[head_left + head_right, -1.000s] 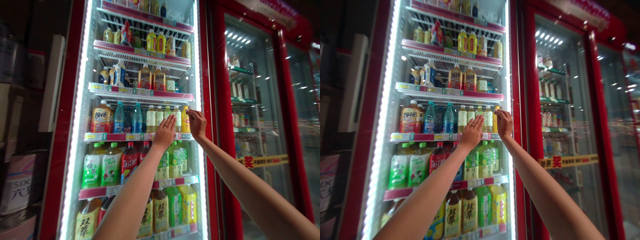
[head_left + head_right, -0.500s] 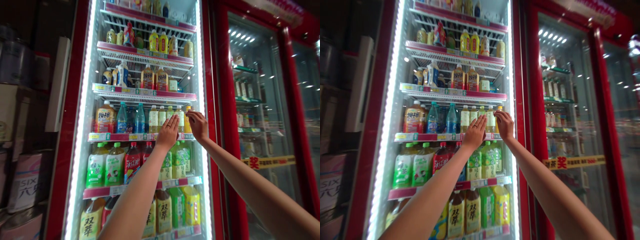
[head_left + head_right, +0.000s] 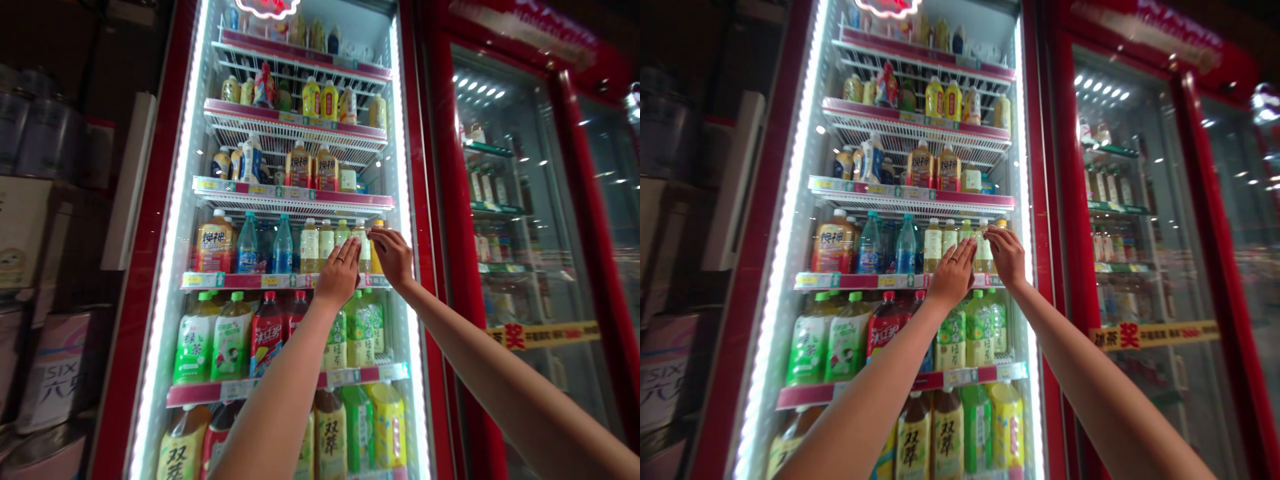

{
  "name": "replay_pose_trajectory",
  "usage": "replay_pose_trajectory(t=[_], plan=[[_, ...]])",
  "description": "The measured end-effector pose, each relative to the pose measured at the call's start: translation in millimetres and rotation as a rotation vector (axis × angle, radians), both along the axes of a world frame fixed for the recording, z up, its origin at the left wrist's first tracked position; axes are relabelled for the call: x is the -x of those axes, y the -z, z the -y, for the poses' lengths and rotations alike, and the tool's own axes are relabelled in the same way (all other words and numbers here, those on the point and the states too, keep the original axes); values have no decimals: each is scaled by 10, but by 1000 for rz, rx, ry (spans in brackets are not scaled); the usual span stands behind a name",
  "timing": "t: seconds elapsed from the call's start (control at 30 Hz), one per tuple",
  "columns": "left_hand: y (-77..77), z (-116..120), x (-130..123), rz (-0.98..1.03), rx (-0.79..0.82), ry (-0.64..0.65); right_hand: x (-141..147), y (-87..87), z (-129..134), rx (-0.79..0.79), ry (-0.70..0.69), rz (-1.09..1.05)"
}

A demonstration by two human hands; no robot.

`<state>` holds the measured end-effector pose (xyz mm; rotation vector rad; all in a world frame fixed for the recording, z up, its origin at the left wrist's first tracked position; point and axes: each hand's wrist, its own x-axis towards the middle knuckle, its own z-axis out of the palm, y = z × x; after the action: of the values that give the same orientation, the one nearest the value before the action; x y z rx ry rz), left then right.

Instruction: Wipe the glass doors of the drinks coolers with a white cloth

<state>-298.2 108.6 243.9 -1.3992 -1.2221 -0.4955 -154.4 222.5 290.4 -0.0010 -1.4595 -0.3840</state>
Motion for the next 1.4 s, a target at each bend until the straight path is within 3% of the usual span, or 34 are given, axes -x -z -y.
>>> replay_pose_trajectory(t=[0.23,0.37,0.5,0.7,0.83,0.93,1.03,1.17,1.27,1.4], plan=[[-10,58,-26,-16,16,-50,237,-198,78,58,-26,-137],[2,72,-15,-17,33,-34,240,-104,156,-27,-69,12],[-18,113,1,-14,48,-1,82,-72,100,-14,-43,77],[-91,466,351,-93,165,2,158,-245,124,92,-23,-75],[8,792,718,106,-34,-69,309,-99,298,60,-40,38],[123,917,842,134,-46,-97,324,61,339,14,-87,96],[193,930,840,128,-35,-109,315,89,270,57,-125,18],[216,897,817,126,-60,-91,406,-23,223,202,-119,-196],[222,886,829,127,-76,-70,545,-29,335,179,-87,-95],[228,889,838,122,-82,-51,662,129,517,95,-58,81]])
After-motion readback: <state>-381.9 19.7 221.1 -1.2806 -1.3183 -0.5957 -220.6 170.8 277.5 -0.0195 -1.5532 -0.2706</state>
